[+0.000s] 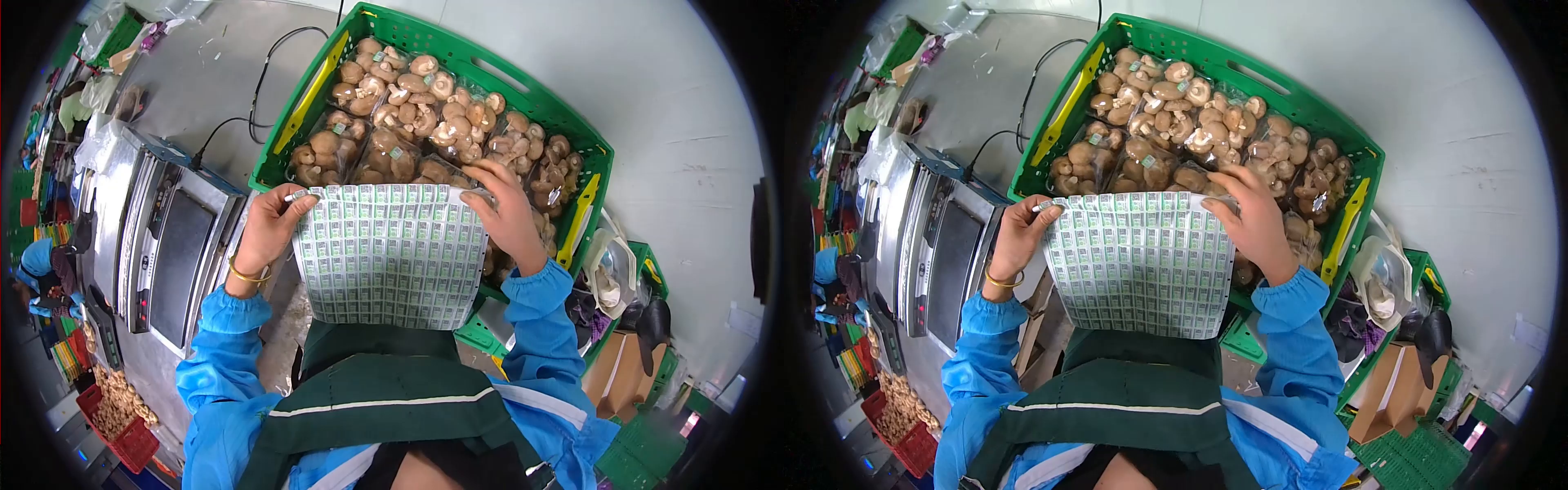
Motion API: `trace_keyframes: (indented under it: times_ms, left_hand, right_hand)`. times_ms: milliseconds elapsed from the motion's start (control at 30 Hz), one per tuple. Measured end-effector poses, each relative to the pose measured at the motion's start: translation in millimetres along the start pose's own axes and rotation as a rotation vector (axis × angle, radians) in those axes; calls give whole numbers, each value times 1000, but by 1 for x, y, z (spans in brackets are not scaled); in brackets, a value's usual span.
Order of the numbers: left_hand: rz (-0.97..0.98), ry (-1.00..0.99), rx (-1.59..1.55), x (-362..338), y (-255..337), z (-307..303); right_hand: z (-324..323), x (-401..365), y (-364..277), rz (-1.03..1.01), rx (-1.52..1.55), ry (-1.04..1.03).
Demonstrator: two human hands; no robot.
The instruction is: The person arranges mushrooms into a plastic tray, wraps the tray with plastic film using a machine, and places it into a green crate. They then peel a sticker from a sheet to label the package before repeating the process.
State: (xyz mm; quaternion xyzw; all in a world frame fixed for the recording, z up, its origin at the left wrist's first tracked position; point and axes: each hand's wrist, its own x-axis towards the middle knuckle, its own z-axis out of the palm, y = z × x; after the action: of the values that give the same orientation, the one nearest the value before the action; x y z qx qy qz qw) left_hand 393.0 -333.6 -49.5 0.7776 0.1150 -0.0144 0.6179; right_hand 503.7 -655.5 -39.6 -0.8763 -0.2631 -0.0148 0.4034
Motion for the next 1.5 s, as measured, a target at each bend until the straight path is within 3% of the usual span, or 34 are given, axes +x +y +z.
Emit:
trace_keyframes:
  times_ms: [100, 167, 333, 433, 500, 567, 667, 800, 833, 933, 967, 1067, 1100, 1200, 1267, 1367, 1400, 1500]
  left_hand:
    - [-11, -37, 21, 2, 4, 1]
    - [-17, -39, 14, 2, 10, 4]
    - [-139, 18, -135, 5, 6, 3]
    - [-208, 185, -155, 2, 1, -23]
    - [-211, 248, -94, -11, -8, -61]
    - [-256, 262, -94, -27, -15, -87]
    - [-281, 313, -214, -40, -29, -94]
    - [-257, 324, -243, -40, -39, -87]
    - [-244, 310, -259, -38, -40, -83]
    - [-226, 283, -310, -33, -32, -72]
    - [-238, 295, -362, -31, -29, -67]
    - [-191, 295, -474, -23, -24, -48]
    - [-182, 300, -495, -22, -25, -45]
    - [-165, 284, -458, -14, -25, -28]
    - [-140, 287, -404, -8, -25, -16]
    - [-143, 273, -333, -1, -1, 1]
    - [-123, 261, -342, 1, 2, 4]
    - [-113, 235, -315, 8, 11, 13]
  right_hand:
    - [4, 15, -14, -84, -23, -58]
    - [8, 21, -16, -156, 27, -224]
    - [19, 23, -17, -224, -13, -190]
    - [15, 24, -16, -201, 231, -68]
    - [4, 25, 2, 356, 735, 172]
    - [5, 20, 26, 337, 791, 147]
    - [26, 2, 56, 458, 602, -42]
    - [62, 4, 75, 377, 450, -123]
    - [65, 4, 76, 379, 448, -114]
    - [59, 11, 77, 304, 69, 16]
    - [51, 15, 81, 303, 53, 32]
    - [19, 27, 114, 477, 498, 316]
    - [12, 31, 148, 372, 220, 438]
    - [-27, 56, 157, 432, 35, 404]
    - [-33, 68, 180, 535, -158, 269]
    - [-28, 71, 212, 458, -392, 244]
    - [-29, 71, 197, 442, -354, 360]
    - [-26, 77, 134, 358, -168, 380]
